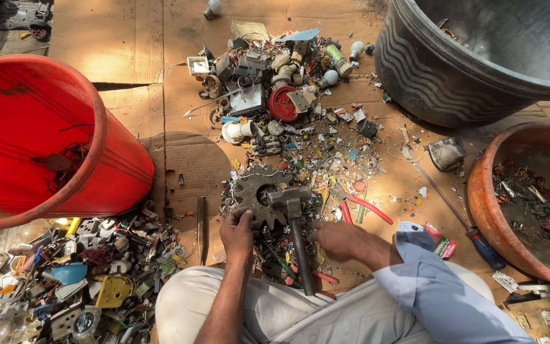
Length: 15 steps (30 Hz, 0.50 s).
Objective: The person sits on a cardboard sheet and uses a hammer to repeatedly strike a metal gear-like component, breaking it apart. They also use pliers to pull and separate pieces of the metal object. The person discards broken fragments into a nearby black basin.
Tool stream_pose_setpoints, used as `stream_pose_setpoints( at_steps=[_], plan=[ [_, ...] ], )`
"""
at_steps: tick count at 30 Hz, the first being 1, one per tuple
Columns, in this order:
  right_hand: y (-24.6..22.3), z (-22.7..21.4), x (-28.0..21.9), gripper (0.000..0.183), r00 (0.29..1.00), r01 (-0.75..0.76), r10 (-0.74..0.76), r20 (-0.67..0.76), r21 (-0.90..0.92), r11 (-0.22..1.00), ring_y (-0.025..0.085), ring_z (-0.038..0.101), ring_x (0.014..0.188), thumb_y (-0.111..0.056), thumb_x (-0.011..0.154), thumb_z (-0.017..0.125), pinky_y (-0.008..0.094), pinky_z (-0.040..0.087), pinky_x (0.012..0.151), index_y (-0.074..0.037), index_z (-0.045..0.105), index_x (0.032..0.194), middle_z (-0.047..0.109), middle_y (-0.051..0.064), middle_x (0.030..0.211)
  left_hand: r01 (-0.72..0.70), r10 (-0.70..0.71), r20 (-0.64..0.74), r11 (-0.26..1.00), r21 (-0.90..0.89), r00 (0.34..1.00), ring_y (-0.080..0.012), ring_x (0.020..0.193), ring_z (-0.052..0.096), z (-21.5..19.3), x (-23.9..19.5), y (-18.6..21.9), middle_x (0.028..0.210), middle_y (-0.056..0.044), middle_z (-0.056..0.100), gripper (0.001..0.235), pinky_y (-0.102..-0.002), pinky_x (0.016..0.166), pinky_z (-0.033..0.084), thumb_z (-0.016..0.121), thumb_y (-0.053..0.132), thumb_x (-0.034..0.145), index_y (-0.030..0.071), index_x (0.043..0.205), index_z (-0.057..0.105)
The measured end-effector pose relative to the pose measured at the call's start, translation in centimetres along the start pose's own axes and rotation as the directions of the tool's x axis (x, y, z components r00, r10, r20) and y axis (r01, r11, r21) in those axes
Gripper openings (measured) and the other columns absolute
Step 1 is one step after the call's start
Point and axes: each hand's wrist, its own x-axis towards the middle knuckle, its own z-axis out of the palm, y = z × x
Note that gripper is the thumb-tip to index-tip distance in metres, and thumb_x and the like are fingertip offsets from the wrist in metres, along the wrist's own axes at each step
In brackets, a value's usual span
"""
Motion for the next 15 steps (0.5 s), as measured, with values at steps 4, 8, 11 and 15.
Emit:
stream_pose_setpoints(
  at_steps=[4,8,11,15],
  plan=[
    [5.2,-0.2,4.9,0.029,0.945,-0.169,0.158,-0.287,-0.015,0.985,0.028,0.068,0.097,0.004,0.091,0.049,0.044,0.056,0.087,-0.004,0.068,0.112,0.064,0.012,0.109,0.011,-0.011,-0.006,1.0,-0.021,1.0,-0.0132,0.071,0.067,-0.2,0.1,-0.4,0.088,-0.006,0.069,0.021,-0.027,0.058,0.054,0.066,0.014,0.093,0.002,0.111,0.068],
    [6.7,-0.6,5.6,0.03,0.814,-0.099,0.07,-0.576,-0.02,0.995,0.035,0.062,0.1,-0.007,0.092,0.055,0.049,0.051,0.087,-0.008,0.071,0.117,0.062,0.015,0.102,0.013,-0.014,-0.018,1.0,-0.025,1.0,-0.0127,0.069,0.066,-0.6,0.4,-0.8,0.086,-0.006,0.069,0.021,-0.027,0.057,0.054,0.066,0.014,0.094,0.0,0.109,0.068],
    [6.1,-1.4,4.1,0.027,0.899,-0.149,0.064,-0.434,-0.166,0.975,0.034,0.059,0.106,-0.01,0.088,0.058,0.048,0.049,0.088,-0.009,0.075,0.11,0.059,0.016,0.108,0.005,-0.005,-0.005,0.999,-0.033,1.0,-0.0119,0.069,0.066,-0.3,0.6,-0.9,0.086,-0.005,0.069,0.021,-0.027,0.058,0.054,0.067,0.013,0.093,0.0,0.109,0.068],
    [7.2,-2.5,2.1,0.025,0.943,-0.228,0.199,-0.265,-0.083,0.97,0.032,0.059,0.112,-0.009,0.085,0.059,0.046,0.05,0.094,-0.013,0.078,0.101,0.061,0.012,0.113,0.001,-0.001,0.001,1.0,-0.03,1.0,-0.0128,0.07,0.066,-0.3,0.6,-0.7,0.086,-0.006,0.069,0.02,-0.027,0.058,0.055,0.066,0.013,0.093,0.0,0.109,0.068]
  ],
)
